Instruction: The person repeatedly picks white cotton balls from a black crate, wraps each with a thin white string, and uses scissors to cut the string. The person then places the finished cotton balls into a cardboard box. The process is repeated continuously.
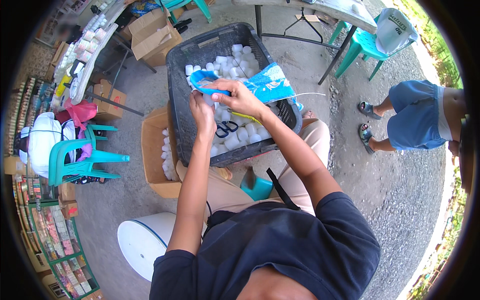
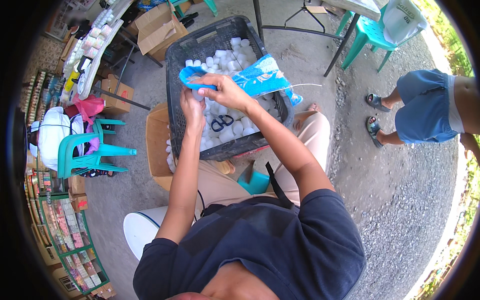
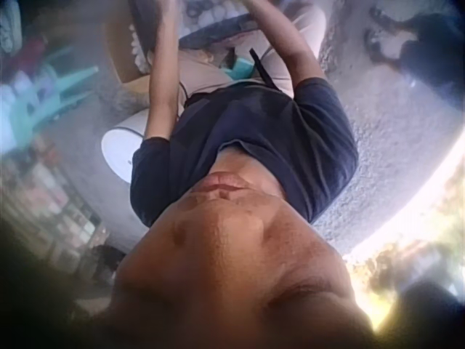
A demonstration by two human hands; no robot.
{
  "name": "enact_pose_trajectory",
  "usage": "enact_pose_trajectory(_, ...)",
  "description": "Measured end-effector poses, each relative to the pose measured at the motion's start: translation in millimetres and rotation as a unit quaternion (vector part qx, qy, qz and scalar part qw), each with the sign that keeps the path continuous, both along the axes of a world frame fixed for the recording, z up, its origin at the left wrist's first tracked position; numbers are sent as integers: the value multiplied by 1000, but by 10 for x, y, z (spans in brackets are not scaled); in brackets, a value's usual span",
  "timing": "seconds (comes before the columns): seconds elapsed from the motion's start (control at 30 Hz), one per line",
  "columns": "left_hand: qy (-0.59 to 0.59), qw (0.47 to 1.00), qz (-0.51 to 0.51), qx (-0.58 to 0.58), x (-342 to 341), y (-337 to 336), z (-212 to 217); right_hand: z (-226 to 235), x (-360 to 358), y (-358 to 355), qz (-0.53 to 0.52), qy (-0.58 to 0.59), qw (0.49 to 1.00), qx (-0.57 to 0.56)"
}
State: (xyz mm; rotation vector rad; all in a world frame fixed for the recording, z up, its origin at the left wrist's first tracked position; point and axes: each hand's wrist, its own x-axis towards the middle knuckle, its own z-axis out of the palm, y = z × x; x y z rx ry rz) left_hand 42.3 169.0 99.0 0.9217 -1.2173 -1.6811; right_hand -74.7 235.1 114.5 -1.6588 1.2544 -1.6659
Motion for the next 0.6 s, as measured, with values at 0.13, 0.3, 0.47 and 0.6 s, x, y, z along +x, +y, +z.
enact_pose_trajectory(0.13,37,979,-117,164,7,-145,-55,-30,-77,32,30,-3,1000,3)
enact_pose_trajectory(0.3,121,914,-304,238,140,-122,-54,-115,-186,-81,-23,-98,994,33)
enact_pose_trajectory(0.47,207,886,-337,242,470,-167,40,-502,-106,-59,-378,483,735,290)
enact_pose_trajectory(0.6,243,874,-286,309,642,-89,108,-887,30,-73,-93,536,757,362)
